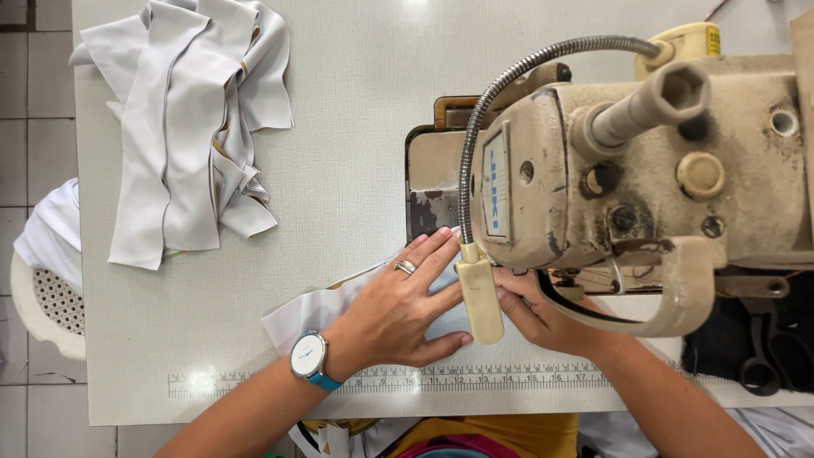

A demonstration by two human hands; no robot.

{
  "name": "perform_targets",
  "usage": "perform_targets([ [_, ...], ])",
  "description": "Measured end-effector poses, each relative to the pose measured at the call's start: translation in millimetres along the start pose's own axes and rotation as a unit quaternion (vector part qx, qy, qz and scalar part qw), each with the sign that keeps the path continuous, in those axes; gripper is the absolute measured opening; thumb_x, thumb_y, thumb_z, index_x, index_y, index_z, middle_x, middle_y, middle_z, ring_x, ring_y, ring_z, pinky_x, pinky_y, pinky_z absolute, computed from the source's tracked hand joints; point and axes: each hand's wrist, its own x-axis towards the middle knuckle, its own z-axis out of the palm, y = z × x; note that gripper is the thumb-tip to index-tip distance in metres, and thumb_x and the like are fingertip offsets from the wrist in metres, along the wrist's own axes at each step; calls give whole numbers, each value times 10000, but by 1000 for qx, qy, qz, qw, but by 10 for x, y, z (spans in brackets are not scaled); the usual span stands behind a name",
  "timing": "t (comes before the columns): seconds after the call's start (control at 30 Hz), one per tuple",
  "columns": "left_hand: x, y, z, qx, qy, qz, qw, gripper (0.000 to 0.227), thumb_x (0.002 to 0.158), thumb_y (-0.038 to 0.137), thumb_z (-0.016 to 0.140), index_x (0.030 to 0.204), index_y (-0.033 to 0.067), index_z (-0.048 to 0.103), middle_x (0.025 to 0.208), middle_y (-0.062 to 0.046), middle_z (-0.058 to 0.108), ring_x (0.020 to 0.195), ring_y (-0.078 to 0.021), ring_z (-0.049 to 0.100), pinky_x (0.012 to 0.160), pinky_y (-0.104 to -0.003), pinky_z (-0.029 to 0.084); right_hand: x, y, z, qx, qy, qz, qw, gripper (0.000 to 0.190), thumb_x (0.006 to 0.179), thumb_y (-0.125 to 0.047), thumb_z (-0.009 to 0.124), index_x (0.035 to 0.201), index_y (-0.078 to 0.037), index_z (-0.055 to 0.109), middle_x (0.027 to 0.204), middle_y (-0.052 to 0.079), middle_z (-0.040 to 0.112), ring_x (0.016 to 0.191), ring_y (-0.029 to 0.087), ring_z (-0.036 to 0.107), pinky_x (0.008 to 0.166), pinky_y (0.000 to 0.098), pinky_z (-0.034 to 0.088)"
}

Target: Measuring and cutting fabric strips using scissors at a sewing workstation

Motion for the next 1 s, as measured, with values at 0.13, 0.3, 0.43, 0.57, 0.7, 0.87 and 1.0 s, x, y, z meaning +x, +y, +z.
perform_targets([
  [0.13, 8, 7, -29, 2, -7, 1, 1000, 570, 849, 544, 646, 1188, 92, 715, 1422, -321, 543, 1407, -445, 487, 1166, -506, 356, 106, -173, -109, 42, -24, -10, 999, 324, 1030, -161, 474, 1225, -73, 717, 1092, 126, 795, 1188, 416, 662, 1066, 596, 460],
  [0.3, 15, 8, -49, 12, 0, 6, 1000, 584, 849, 555, 639, 1211, 101, 707, 1415, -302, 549, 1409, -431, 488, 1170, -497, 353, 97, -148, -50, 40, 14, -26, 999, 287, 1026, -132, 502, 1188, -38, 720, 1011, 129, 804, 1215, 426, 646, 1108, 619, 417],
  [0.43, 21, 18, -68, 13, -6, 8, 1000, 570, 864, 545, 628, 1211, 100, 703, 1390, -290, 566, 1404, -424, 495, 1173, -491, 349, 65, -91, -9, 39, 4, -34, 999, 289, 1020, -137, 514, 1198, -34, 717, 1098, 149, 783, 1296, 438, 586, 1133, 643, 369],
  [0.57, 15, 17, -76, 10, -5, 7, 1000, 562, 864, 541, 631, 1202, 98, 707, 1386, -289, 569, 1402, -425, 496, 1174, -493, 348, 97, -114, -30, 26, -1, -37, 999, 280, 1027, -167, 514, 1158, -49, 732, 1053, 168, 781, 1161, 443, 663, 1055, 604, 459],
  [0.7, 5, 9, -48, 12, 2, 9, 1000, 572, 857, 542, 638, 1215, 100, 692, 1402, -289, 553, 1408, -428, 488, 1176, -495, 348, 51, -47, 56, 46, 25, -42, 998, 267, 1024, -155, 541, 1169, -34, 730, 1001, 159, 786, 1094, 427, 700, 1049, 607, 473],
  [0.87, -9, 3, -39, 8, -12, 5, 1000, 584, 860, 550, 629, 1246, 116, 690, 1433, -300, 529, 1423, -434, 468, 1178, -500, 340, 33, -5, 65, 46, 17, -40, 998, 284, 1027, -184, 527, 1154, -55, 746, 1016, 128, 789, 1085, 397, 715, 1040, 591, 477],
  [1.0, -3, 7, -55, 4, -17, 3, 1000, 582, 861, 547, 629, 1252, 120, 693, 1436, -302, 528, 1427, -433, 463, 1182, -500, 332, 5, 37, 103, 79, 22, -40, 996, 275, 1031, -168, 532, 1170, -37, 730, 1027, 142, 786, 1034, 391, 741, 1005, 559, 515],
])
